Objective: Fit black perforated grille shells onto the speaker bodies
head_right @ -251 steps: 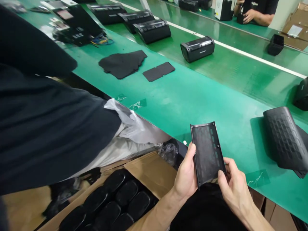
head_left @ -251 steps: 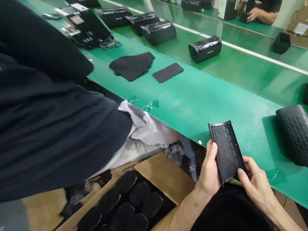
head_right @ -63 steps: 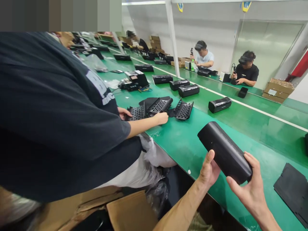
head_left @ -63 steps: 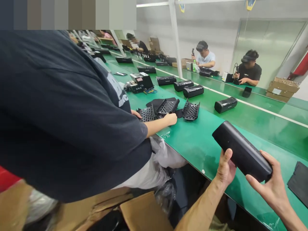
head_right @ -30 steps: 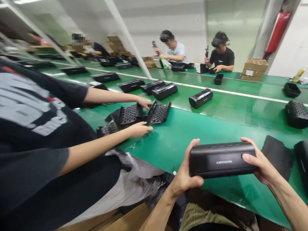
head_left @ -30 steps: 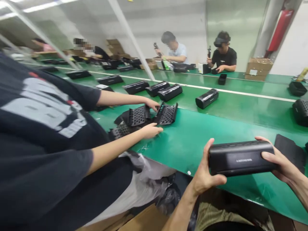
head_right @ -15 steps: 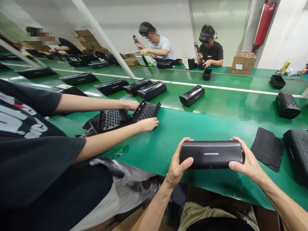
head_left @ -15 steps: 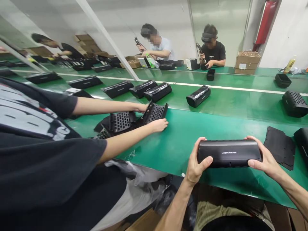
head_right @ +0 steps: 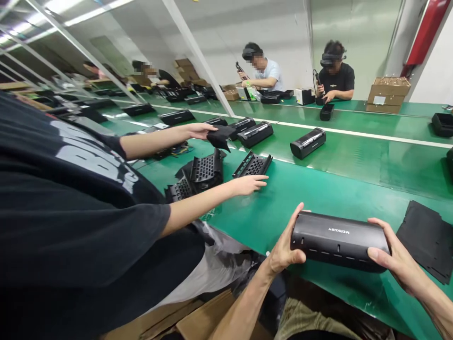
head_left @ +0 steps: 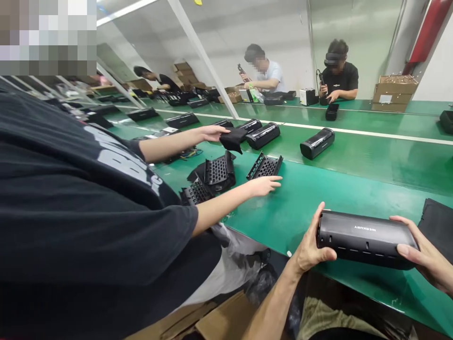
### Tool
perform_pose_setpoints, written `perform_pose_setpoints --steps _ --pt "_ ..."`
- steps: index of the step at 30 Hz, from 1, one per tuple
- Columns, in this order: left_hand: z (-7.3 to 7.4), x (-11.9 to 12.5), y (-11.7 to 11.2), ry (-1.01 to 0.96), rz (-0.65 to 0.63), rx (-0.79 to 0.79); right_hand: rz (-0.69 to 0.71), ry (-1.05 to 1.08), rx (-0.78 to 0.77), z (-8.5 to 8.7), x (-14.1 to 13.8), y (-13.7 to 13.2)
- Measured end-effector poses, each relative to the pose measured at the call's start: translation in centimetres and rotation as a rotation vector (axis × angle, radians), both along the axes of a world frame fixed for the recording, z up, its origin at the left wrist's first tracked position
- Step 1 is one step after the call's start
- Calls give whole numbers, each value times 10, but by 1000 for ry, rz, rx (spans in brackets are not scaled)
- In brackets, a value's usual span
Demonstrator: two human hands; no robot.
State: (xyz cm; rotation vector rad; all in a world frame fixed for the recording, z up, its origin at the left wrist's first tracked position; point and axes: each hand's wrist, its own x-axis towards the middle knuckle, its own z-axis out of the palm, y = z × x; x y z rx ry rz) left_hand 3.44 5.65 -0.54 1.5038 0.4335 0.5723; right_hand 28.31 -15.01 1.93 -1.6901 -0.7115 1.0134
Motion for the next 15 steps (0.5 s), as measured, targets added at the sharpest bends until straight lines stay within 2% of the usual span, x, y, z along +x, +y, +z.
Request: perform_pose_setpoints --steps 3,6,8,10,12,15 --pt "1 -3 2 -34 -21 10 23 86 -42 2 7 -7" --pt "1 -5 4 -73 -12 -12 173 -104 -75 -5 17 -20" --pt "0 -5 5 -71 -27 -41 216 -254 -90 -10 18 -26" --pt "0 -2 6 -53 -31 -38 178 -328 -96 -13 16 -26" --pt "1 5 12 23 35 49 100 -274 -100 -14 19 -17" --pt "7 13 41 326 351 284 -183 -2 -126 -11 42 16"
